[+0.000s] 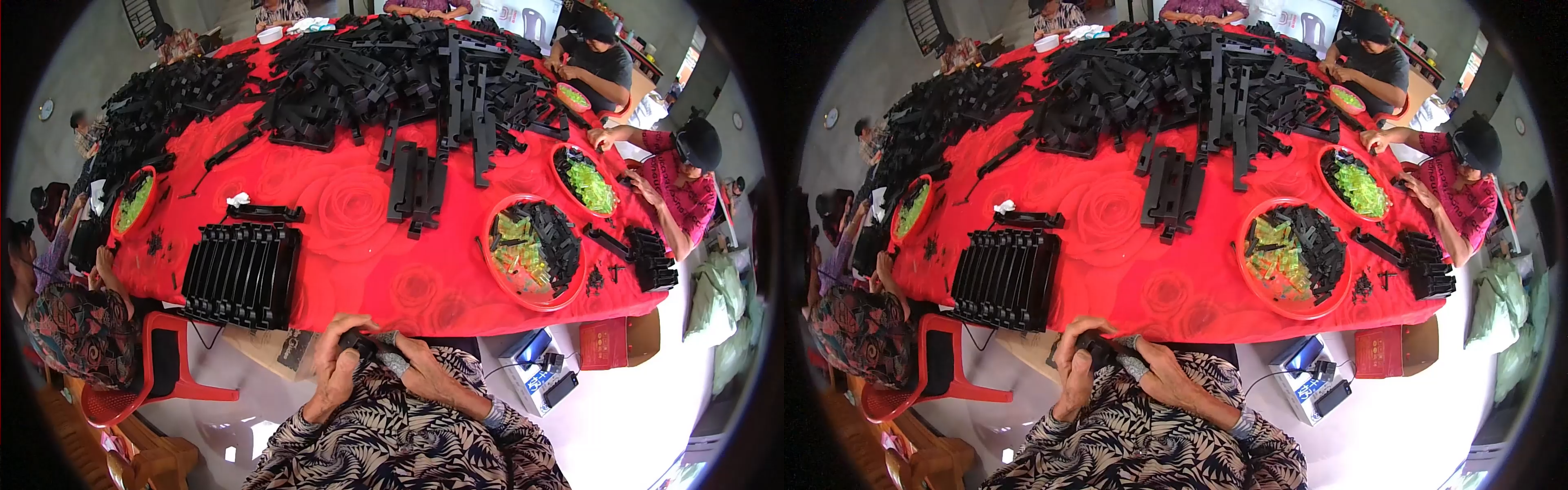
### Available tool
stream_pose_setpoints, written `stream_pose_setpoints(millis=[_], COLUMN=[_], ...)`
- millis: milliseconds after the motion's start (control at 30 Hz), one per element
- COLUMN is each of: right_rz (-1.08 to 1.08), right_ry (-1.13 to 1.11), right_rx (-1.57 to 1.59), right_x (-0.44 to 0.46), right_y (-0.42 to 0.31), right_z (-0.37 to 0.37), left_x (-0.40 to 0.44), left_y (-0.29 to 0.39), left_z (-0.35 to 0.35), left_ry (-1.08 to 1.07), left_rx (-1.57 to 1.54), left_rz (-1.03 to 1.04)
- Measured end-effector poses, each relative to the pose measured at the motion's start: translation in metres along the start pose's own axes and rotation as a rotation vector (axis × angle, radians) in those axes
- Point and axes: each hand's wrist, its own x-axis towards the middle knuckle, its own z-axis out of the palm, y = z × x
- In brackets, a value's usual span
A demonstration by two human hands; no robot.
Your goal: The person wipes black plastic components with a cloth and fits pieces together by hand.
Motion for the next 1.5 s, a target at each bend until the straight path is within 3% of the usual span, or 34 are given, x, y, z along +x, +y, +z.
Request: stream_pose_setpoints(millis=[67,267,300,333,800,867,933,967,1100,1200,1233,1267,1333,1400,1433,1500], right_rz=[-0.022,-0.045,0.055,0.055,0.159,0.275,0.141,0.170,0.125,0.126,0.019,0.175,0.207,0.317,0.271,0.308], right_ry=[0.021,0.019,-0.041,-0.047,-0.139,-0.113,-0.063,0.072,0.030,0.064,-0.047,-0.029,0.049,0.324,-0.002,-0.073], right_rx=[-0.008,0.271,0.470,0.475,0.376,0.407,0.355,0.368,0.249,0.392,0.319,0.405,0.601,0.417,0.188,0.177], right_x=[0.000,0.002,0.001,0.001,0.004,-0.005,-0.014,-0.023,-0.026,-0.018,-0.006,-0.003,-0.002,-0.006,0.010,0.019], right_y=[0.011,0.006,0.009,0.012,0.016,0.026,0.031,0.035,0.037,0.030,0.023,0.017,0.019,0.011,0.006,0.006], right_z=[0.001,0.011,0.013,0.013,0.010,0.012,0.014,0.023,0.021,0.022,0.014,0.015,0.024,0.042,0.020,0.020], left_x=[-0.008,0.016,0.019,0.019,0.004,0.004,0.001,0.000,-0.004,-0.007,-0.008,-0.007,-0.001,0.004,0.007,0.013], left_y=[-0.005,0.011,0.010,0.010,0.002,0.004,0.005,0.005,0.001,0.000,-0.002,-0.003,-0.005,-0.010,-0.014,-0.019], left_z=[0.019,0.030,0.029,0.027,0.028,0.029,0.031,0.032,0.032,0.036,0.035,0.034,0.034,0.030,0.027,0.020], left_ry=[0.078,0.093,0.057,0.020,0.176,0.166,0.176,0.183,0.183,0.201,0.179,0.153,0.178,0.250,0.278,0.338], left_rx=[-0.497,-0.592,-0.628,-0.663,-0.699,-0.640,-0.550,-0.542,-0.444,-0.408,-0.390,-0.375,-0.407,-0.570,-0.694,-0.802], left_rz=[-0.190,-0.097,-0.086,-0.075,-0.171,-0.134,-0.083,-0.066,-0.004,-0.016,-0.011,0.003,0.002,-0.146,-0.176,-0.179])
